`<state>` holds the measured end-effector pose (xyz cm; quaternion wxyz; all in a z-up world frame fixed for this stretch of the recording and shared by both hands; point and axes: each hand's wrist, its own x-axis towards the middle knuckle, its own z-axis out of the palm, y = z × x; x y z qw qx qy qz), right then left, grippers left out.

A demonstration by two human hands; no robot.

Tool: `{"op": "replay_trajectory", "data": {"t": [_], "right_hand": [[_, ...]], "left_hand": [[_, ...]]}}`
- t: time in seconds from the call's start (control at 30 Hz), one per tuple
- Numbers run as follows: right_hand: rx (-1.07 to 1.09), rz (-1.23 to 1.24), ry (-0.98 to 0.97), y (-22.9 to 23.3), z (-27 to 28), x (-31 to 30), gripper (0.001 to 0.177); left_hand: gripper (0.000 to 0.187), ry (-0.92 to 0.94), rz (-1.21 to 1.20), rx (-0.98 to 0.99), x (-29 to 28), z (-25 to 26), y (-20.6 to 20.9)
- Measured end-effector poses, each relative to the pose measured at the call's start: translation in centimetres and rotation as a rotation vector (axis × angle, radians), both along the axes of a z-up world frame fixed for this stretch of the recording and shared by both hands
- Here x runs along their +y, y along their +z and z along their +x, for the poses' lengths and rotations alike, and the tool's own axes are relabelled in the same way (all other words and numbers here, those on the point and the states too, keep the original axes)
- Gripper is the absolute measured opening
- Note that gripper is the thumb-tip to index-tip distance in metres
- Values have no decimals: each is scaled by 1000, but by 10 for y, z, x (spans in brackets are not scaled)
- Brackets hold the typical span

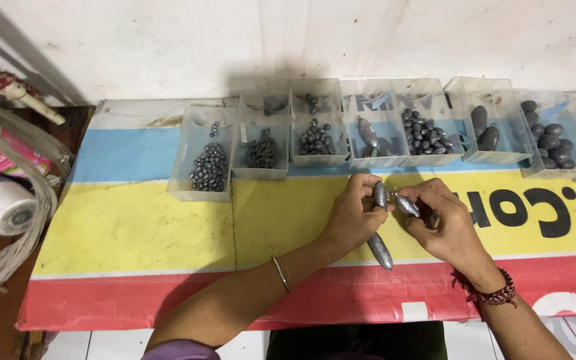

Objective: Sorting and inspecting lead fishing weights into different compartments of a storage bin

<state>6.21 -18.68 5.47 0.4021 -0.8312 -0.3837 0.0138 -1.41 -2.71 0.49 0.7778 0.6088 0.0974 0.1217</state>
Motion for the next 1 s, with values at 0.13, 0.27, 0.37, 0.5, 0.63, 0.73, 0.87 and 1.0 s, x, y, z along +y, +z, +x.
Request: {"op": "replay_trajectory", "data": {"t": [0.13, 0.27, 0.37, 0.5, 0.63, 0.73, 0.87, 1.0], "right_hand": [[-33, 21, 19, -5, 3, -2, 30], [-53, 0, 22, -5, 4, 1, 24], [-58, -23, 20, -6, 6, -1, 28], [-48, -23, 31, -5, 5, -3, 32], [-138, -60, 73, -6, 7, -3, 38], [-139, -61, 78, -13, 9, -3, 38], [-140, -140, 44, -16, 12, -8, 35], [-97, -106, 125, -2, 9, -9, 39]], "left_hand": [[52, 2, 26, 33, -2, 2, 1], [52, 9, 5, 35, -3, 3, 1], [51, -10, -7, 58, -2, 0, 10], [51, 2, 8, 74, -3, 3, 3], [50, 49, 44, -6, -4, 7, -11], [50, 58, 32, 0, -1, 1, -5], [50, 30, 14, 32, -3, -2, -1], [43, 34, 156, 94, -5, 7, -11]]}}
